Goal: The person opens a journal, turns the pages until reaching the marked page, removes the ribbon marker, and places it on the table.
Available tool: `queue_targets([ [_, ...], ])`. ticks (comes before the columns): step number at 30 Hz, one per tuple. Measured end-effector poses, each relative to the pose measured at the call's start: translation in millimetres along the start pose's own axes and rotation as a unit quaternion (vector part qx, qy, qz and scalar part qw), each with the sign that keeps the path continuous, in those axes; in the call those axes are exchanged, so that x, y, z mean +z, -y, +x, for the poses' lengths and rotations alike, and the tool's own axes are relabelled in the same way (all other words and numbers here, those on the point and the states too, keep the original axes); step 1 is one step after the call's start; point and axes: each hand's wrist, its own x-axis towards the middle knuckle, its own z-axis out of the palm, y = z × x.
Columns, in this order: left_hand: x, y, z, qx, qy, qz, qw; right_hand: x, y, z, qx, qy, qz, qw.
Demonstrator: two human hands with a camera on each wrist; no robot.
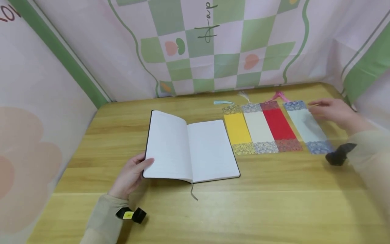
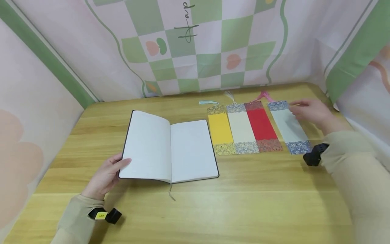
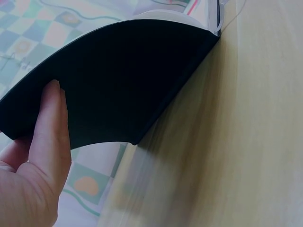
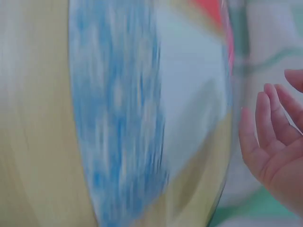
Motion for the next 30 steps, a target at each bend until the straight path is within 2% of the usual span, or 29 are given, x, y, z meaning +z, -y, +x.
queue_targets([
  [3, 2.7, -1.6, 0.0, -0.002, 0.002, -0.001, 1.0000, 24, 20, 0, -0.028, 0.009, 0.007, 1.000],
  [6, 4.4, -2.6, 0.5, -0.005, 0.002, -0.002, 1.0000, 52, 46, -3, -0.045, 0.020, -0.008, 0.999],
  [9, 5.1, -3.1, 1.4, -0.005, 0.003, -0.007, 1.0000, 82, 78, -7, -0.059, 0.054, 0.079, 0.994],
  [11, 5.3, -3.3, 2.3, -0.002, 0.006, -0.008, 0.9999, 104, 104, -8, -0.060, 0.084, 0.155, 0.983],
  [13, 5.8, -3.2, 3.6, 0.001, 0.010, -0.012, 0.9999, 124, 130, -9, -0.067, 0.121, 0.201, 0.970],
  [14, 5.8, -3.0, 4.3, 0.003, 0.012, -0.011, 0.9999, 134, 144, -11, -0.068, 0.134, 0.194, 0.969],
  [16, 6.1, -2.8, 5.6, 0.005, 0.015, -0.013, 0.9998, 152, 168, -12, -0.072, 0.164, 0.207, 0.962],
  [20, 7.1, -3.5, 6.3, 0.008, 0.022, -0.017, 0.9996, 185, 202, -13, -0.079, 0.206, 0.226, 0.949],
  [26, 14.5, -9.0, 6.7, 0.008, 0.009, 0.006, 0.9999, 227, 232, -16, -0.094, 0.258, 0.195, 0.942],
  [30, 22.8, -14.1, 9.8, 0.001, 0.004, 0.031, 0.9995, 248, 244, -18, -0.084, 0.282, 0.164, 0.942],
])
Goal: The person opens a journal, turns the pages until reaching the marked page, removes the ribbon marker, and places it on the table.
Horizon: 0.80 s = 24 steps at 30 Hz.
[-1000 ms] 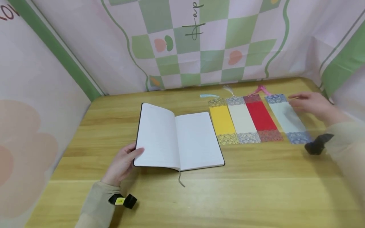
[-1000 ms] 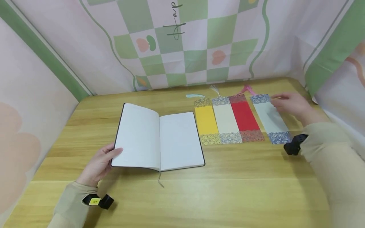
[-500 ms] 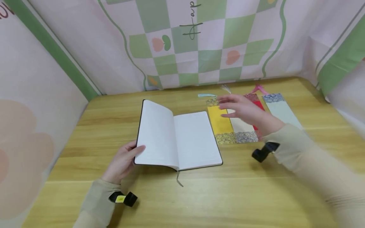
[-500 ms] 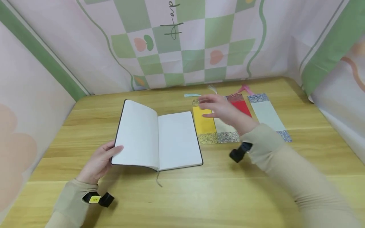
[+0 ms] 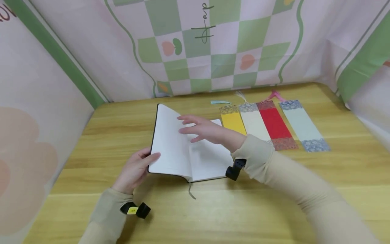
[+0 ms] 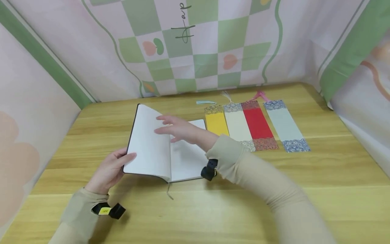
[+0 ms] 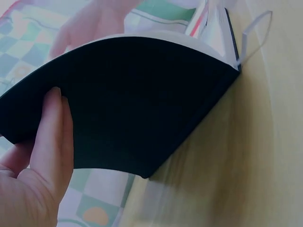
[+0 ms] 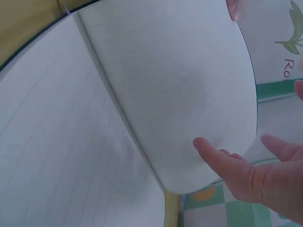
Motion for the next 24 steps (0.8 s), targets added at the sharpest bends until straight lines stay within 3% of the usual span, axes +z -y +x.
queue_targets([
  [9, 20.7, -14.3, 2.7, 0.019, -0.001, 0.023, 0.9995, 25, 10, 10, 0.015, 0.002, -0.040, 0.999],
  [16, 28.9, -18.3, -2.8, 0.024, 0.046, -0.016, 0.9985, 28, 13, 0, 0.000, 0.007, -0.033, 0.999],
  [24, 45.4, -15.7, 8.4, 0.036, 0.105, 0.073, 0.9912, 13, 13, -21, -0.014, -0.037, 0.005, 0.999],
])
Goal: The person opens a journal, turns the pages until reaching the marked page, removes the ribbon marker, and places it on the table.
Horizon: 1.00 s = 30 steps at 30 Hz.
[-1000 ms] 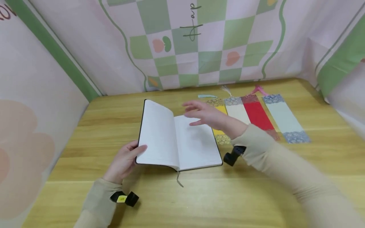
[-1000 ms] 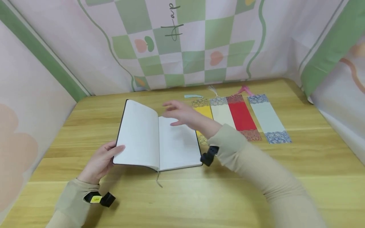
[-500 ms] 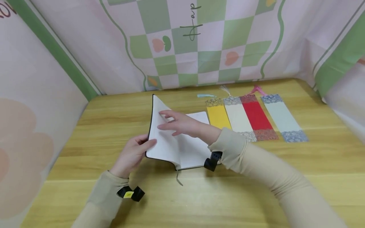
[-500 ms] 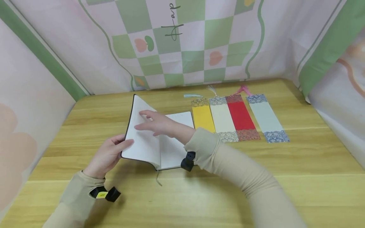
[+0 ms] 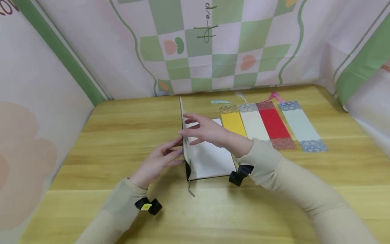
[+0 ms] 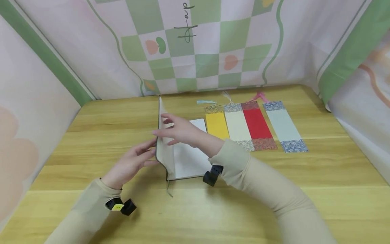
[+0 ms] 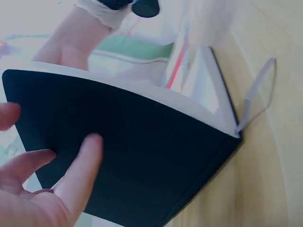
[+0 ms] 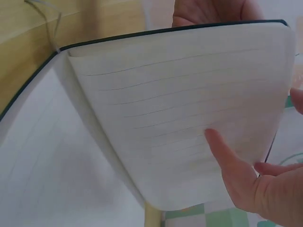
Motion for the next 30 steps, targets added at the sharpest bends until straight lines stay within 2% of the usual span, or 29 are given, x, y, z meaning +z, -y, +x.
queue_targets([
  [3, 7.4, 0.5, 9.0, 0.001, 0.002, 0.092, 0.9957, -9, -4, -7, 0.011, -0.022, -0.005, 1.000],
  [6, 13.4, 1.1, 18.4, 0.008, 0.004, 0.187, 0.9824, -21, -10, -15, 0.017, -0.039, -0.010, 0.999],
  [10, 19.4, 3.4, 30.7, 0.019, 0.030, 0.247, 0.9684, -37, -23, -25, 0.024, -0.046, -0.006, 0.999],
  [11, 20.9, 4.0, 33.4, 0.019, 0.037, 0.267, 0.9628, -41, -27, -28, 0.028, -0.049, -0.005, 0.998],
  [14, 25.9, 5.5, 39.6, 0.024, 0.062, 0.348, 0.9350, -52, -42, -37, 0.045, -0.058, -0.009, 0.997],
  [16, 28.7, 6.3, 42.8, 0.025, 0.080, 0.406, 0.9100, -58, -52, -42, 0.060, -0.068, -0.012, 0.996],
  [18, 30.8, 6.5, 45.2, 0.026, 0.099, 0.444, 0.8904, -63, -63, -45, 0.076, -0.077, -0.029, 0.994],
  [26, 35.3, 8.9, 46.5, 0.016, 0.168, 0.528, 0.8321, -69, -94, -42, 0.123, -0.074, -0.101, 0.984],
  [30, 38.5, 12.2, 44.9, 0.023, 0.172, 0.557, 0.8125, -68, -96, -39, 0.136, -0.077, -0.159, 0.975],
])
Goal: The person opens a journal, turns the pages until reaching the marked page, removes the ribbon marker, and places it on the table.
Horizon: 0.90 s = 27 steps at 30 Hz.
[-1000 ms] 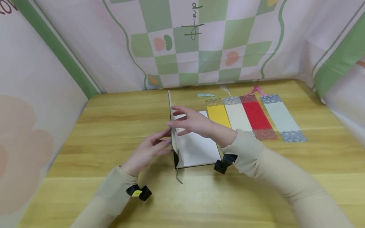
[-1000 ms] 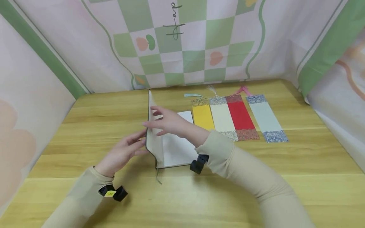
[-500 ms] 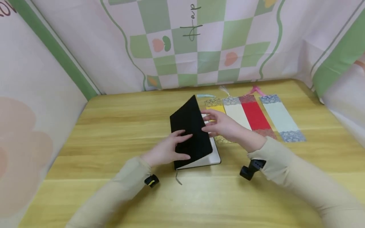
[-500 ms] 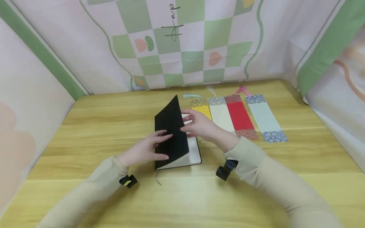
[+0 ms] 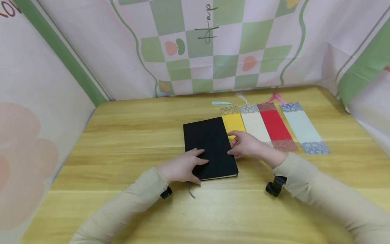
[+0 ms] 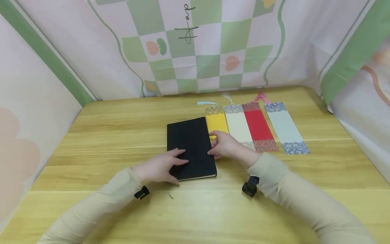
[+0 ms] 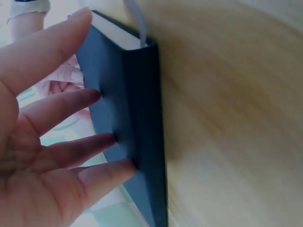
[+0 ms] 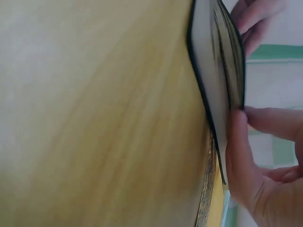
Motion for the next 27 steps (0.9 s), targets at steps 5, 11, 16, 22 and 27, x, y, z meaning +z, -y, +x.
queue_targets([
  [5, 3.7, -5.5, 1.4, 0.008, -0.006, 0.039, 0.9992, 1, 4, 0, 0.009, -0.002, -0.071, 0.997],
  [11, 7.0, -6.0, 1.3, 0.017, -0.006, 0.042, 0.9990, 0, 3, -6, 0.012, 0.009, -0.093, 0.996],
  [16, 4.5, -3.2, -0.6, 0.054, -0.029, 0.026, 0.9978, -5, -1, -16, -0.024, -0.014, -0.088, 0.996],
  [22, -0.3, 3.3, -13.4, 0.084, -0.164, 0.029, 0.9824, -16, 12, -35, -0.096, -0.080, -0.099, 0.987],
  [27, -2.4, 15.4, -33.0, 0.055, -0.297, 0.050, 0.9521, -29, 17, -57, -0.148, -0.141, -0.104, 0.973],
])
